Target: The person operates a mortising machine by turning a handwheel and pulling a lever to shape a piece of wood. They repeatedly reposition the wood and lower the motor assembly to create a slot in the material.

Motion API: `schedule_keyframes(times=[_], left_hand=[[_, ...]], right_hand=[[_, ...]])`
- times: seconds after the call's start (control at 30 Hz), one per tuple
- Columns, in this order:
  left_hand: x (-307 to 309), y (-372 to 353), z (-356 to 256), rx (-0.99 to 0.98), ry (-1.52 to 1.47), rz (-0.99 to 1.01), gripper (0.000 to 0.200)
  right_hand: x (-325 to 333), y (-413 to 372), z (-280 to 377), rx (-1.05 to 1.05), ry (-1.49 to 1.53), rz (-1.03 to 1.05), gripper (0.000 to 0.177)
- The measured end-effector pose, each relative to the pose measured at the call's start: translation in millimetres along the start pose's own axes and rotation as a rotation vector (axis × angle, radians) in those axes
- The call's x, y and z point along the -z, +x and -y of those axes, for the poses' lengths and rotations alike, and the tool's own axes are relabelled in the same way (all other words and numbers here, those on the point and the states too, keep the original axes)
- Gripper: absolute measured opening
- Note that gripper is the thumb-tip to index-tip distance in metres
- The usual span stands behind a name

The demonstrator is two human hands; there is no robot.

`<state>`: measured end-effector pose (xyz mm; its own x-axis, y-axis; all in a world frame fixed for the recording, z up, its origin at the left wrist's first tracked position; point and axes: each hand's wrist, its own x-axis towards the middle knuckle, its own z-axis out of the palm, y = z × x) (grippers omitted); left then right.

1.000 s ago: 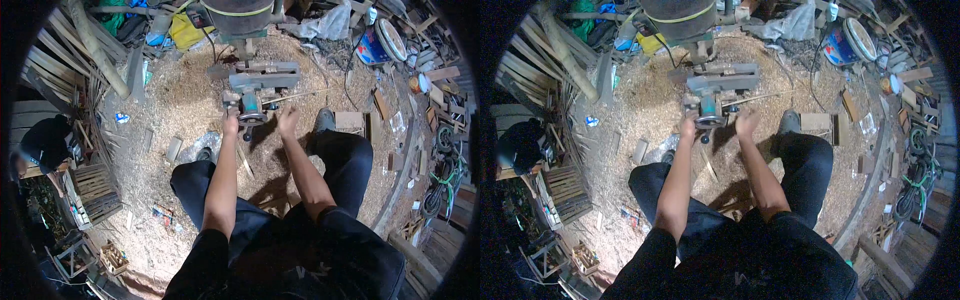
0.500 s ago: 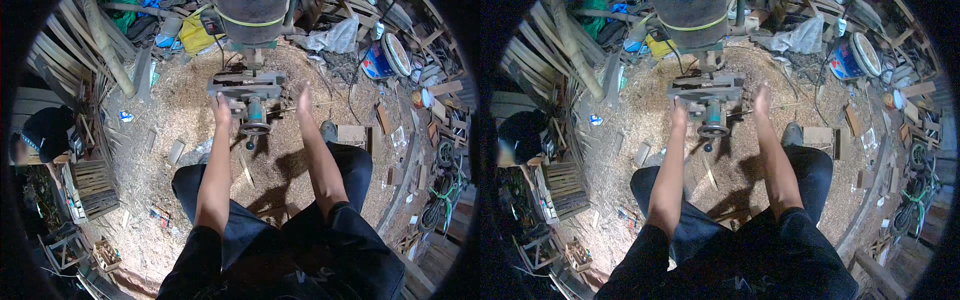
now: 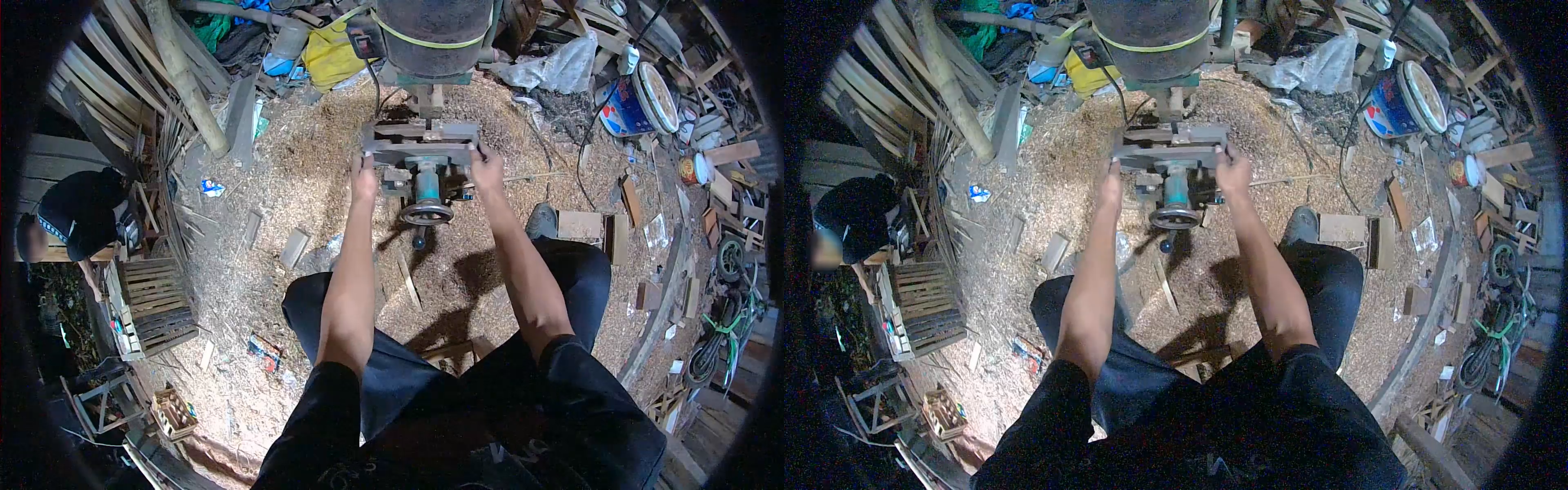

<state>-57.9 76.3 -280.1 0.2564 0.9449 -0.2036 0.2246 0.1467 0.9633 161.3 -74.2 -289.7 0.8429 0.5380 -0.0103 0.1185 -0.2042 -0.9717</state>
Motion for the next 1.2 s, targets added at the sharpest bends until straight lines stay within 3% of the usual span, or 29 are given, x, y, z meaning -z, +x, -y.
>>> schedule_keyframes(times=[0.07, 0.23, 0.33, 0.43, 0.53, 0.63, 0.87, 0.97, 1.07, 1.1, 1.17, 1.2], left_hand=[[-12.8, -10.3, -4.5, -0.074, 0.069, -0.042, 0.044], [-15.9, -23.7, -29.5, -0.010, 0.000, 0.053, 0.047], [-20.7, -4.4, 1.6, -0.017, -0.141, 0.015, 0.044], [-9.6, -15.5, -21.8, 0.020, 0.035, 0.098, 0.066], [-10.3, -18.3, -22.4, -0.077, 0.004, 0.073, 0.047], [-6.4, -20.5, -25.4, -0.042, 0.124, 0.075, 0.048], [-7.9, -21.5, -22.3, -0.033, 0.239, 0.053, 0.057], [-11.1, -34.6, -15.9, -0.024, 0.288, 0.040, 0.061], [-18.6, -68.9, -27.0, 0.045, 0.161, 0.116, 0.064], [-21.3, -82.2, -30.1, 0.079, 0.105, 0.148, 0.065], [-38.1, -91.1, 11.4, -0.104, 0.227, 0.142, 0.067], [-40.3, -104.2, 9.1, -0.096, 0.241, 0.248, 0.065]], right_hand=[[10.0, 6.8, -14.8, 0.036, -0.045, -0.062, 0.037], [14.9, 17.1, -36.1, 0.155, -0.109, -0.042, 0.034], [11.5, 15.8, -30.3, 0.060, -0.028, -0.029, 0.032], [13.6, 14.5, -28.8, 0.040, 0.058, 0.001, 0.031], [11.7, 12.4, -25.0, 0.007, 0.079, -0.062, 0.030], [8.7, 15.5, -38.4, 0.098, 0.112, -0.099, 0.030], [10.8, 25.6, -57.3, 0.057, 0.008, -0.058, 0.028], [20.7, -9.5, 0.7, 0.150, -0.161, -0.074, 0.037], [5.5, -46.8, -20.3, 0.052, -0.024, -0.249, 0.048], [0.4, -64.6, -31.4, 0.012, -0.019, -0.222, 0.051], [-10.3, -111.3, -18.9, -0.076, 0.011, -0.171, 0.058], [-20.6, -124.0, -14.6, -0.064, -0.007, -0.108, 0.060]])
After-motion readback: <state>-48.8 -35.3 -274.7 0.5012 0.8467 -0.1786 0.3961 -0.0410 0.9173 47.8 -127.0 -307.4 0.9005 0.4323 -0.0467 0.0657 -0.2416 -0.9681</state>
